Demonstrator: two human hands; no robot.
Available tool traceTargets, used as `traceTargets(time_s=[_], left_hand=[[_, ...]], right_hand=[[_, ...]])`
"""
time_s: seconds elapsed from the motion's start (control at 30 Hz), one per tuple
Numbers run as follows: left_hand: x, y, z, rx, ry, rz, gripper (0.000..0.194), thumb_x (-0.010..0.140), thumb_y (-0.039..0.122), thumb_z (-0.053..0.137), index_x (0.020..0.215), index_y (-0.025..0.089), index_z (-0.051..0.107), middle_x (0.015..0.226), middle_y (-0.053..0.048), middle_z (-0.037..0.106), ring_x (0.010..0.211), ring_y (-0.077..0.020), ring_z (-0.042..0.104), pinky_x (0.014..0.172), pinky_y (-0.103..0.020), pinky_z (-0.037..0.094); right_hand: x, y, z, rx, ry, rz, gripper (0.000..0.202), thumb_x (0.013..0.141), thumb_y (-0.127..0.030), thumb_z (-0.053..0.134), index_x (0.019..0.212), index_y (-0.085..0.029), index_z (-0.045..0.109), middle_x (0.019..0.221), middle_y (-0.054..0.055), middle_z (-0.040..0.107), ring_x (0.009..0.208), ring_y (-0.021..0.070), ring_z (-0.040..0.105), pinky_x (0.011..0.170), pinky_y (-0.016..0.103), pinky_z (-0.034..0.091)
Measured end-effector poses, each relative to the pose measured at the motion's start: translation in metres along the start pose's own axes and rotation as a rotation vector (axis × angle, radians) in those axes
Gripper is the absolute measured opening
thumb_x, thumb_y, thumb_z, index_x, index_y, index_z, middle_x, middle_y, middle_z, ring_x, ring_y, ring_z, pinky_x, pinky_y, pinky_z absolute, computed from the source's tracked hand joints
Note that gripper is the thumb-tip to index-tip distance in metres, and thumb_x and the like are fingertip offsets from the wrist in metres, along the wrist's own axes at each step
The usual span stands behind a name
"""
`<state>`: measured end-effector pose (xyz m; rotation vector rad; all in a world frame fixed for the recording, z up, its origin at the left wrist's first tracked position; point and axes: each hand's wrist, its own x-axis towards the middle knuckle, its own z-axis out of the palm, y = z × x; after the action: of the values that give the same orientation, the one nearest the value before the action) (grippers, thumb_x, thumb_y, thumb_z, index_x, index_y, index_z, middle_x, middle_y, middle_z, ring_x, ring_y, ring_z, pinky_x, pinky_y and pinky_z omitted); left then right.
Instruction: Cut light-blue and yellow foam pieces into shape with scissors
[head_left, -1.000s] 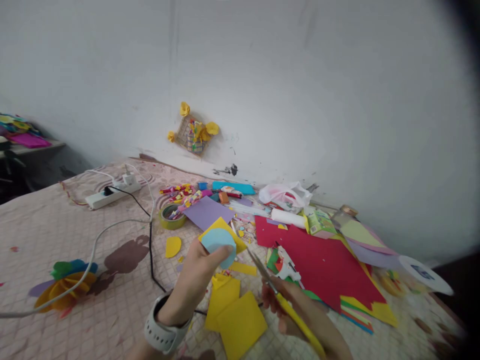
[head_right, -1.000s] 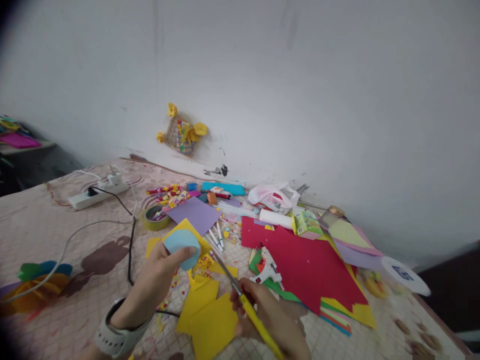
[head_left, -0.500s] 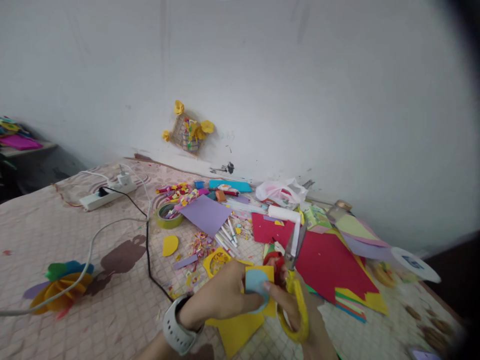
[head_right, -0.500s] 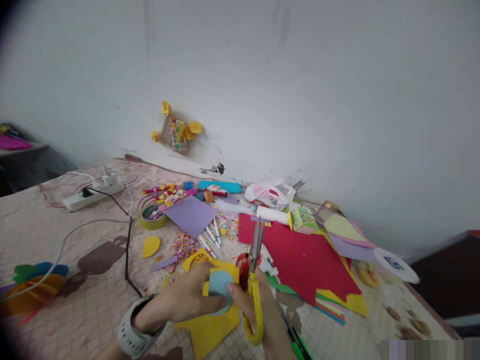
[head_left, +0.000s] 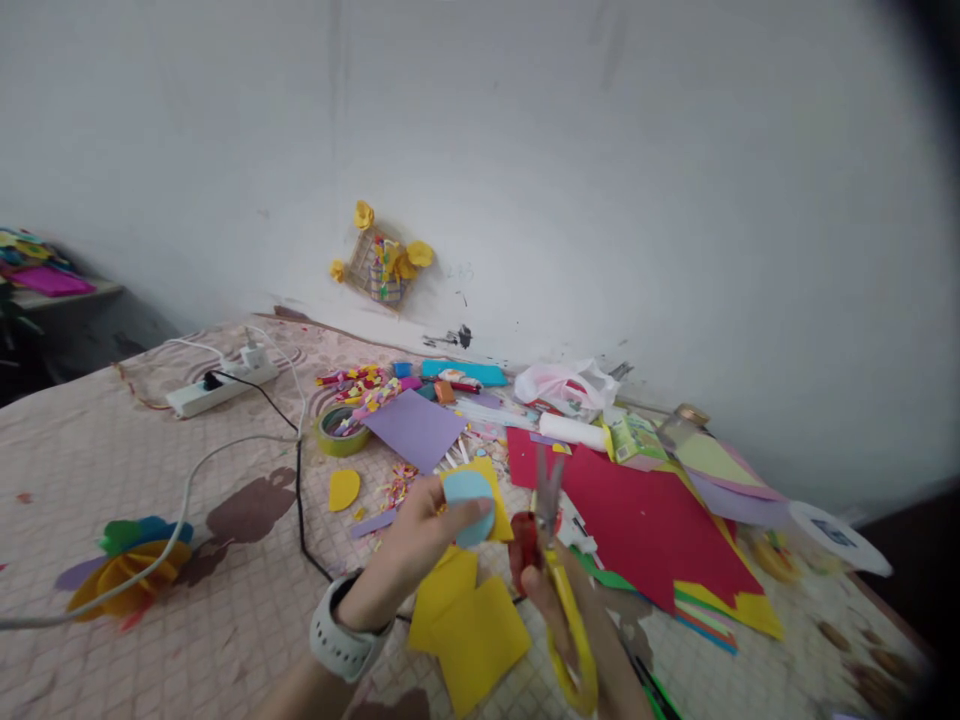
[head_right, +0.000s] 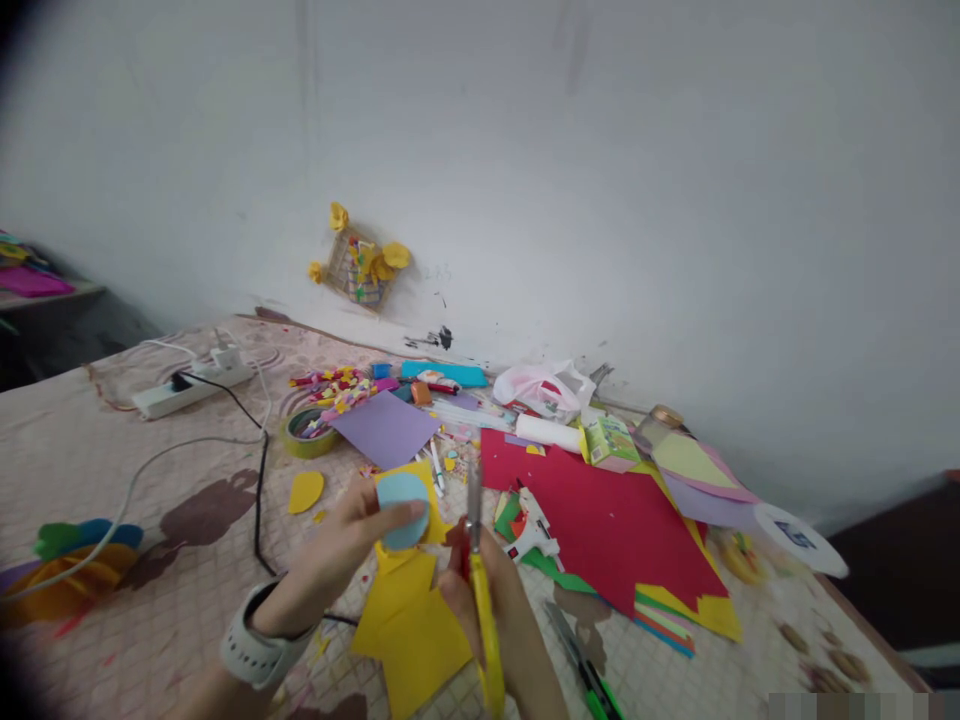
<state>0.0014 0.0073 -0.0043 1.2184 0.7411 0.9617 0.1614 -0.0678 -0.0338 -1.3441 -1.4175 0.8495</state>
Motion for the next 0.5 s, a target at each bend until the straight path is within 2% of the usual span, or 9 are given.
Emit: traceTargets(time_s=[0.1, 0.17, 0.33, 0.5], left_hand=[[0.003, 0.006, -0.012, -0.088, 0.245, 0.064, 0.012, 0.07, 0.025, 0.067, 0.064, 0.014, 0.065, 0.057, 0.001, 0.06, 0.054, -0.0116, 0.051, 0.055, -0.021, 0.04], [0.003, 0.009, -0.017, -0.124, 0.322, 0.124, 0.011, 0.067, 0.024, 0.07, 0.063, 0.015, 0.065, 0.058, 0.002, 0.061, 0.053, -0.011, 0.051, 0.055, -0.021, 0.041], [0.0, 0.013, -0.02, -0.14, 0.4, 0.176, 0.01, 0.068, 0.025, 0.07, 0.067, 0.015, 0.067, 0.063, 0.002, 0.065, 0.056, -0.0118, 0.054, 0.057, -0.022, 0.042], [-0.003, 0.015, -0.014, -0.16, 0.365, 0.158, 0.012, 0.067, 0.026, 0.071, 0.066, 0.015, 0.066, 0.062, 0.001, 0.064, 0.056, -0.0116, 0.054, 0.057, -0.021, 0.043]], right_hand=[[-0.002, -0.005, 0.011, -0.058, -0.114, -0.01, 0.042, 0.081, -0.061, 0.045, 0.086, -0.021, 0.057, 0.064, -0.002, 0.046, 0.054, 0.0152, 0.044, 0.049, 0.025, 0.037], [-0.002, -0.005, 0.016, -0.096, -0.183, -0.001, 0.046, 0.081, -0.063, 0.043, 0.082, -0.019, 0.055, 0.061, -0.004, 0.041, 0.05, 0.0128, 0.037, 0.046, 0.024, 0.03], [-0.003, -0.011, 0.016, -0.187, -0.226, -0.023, 0.042, 0.083, -0.061, 0.041, 0.079, -0.021, 0.054, 0.061, -0.003, 0.046, 0.052, 0.0142, 0.042, 0.048, 0.023, 0.03], [-0.003, -0.015, 0.011, -0.233, -0.239, -0.035, 0.038, 0.085, -0.055, 0.043, 0.08, -0.021, 0.056, 0.066, 0.0, 0.054, 0.057, 0.0157, 0.05, 0.051, 0.023, 0.035]])
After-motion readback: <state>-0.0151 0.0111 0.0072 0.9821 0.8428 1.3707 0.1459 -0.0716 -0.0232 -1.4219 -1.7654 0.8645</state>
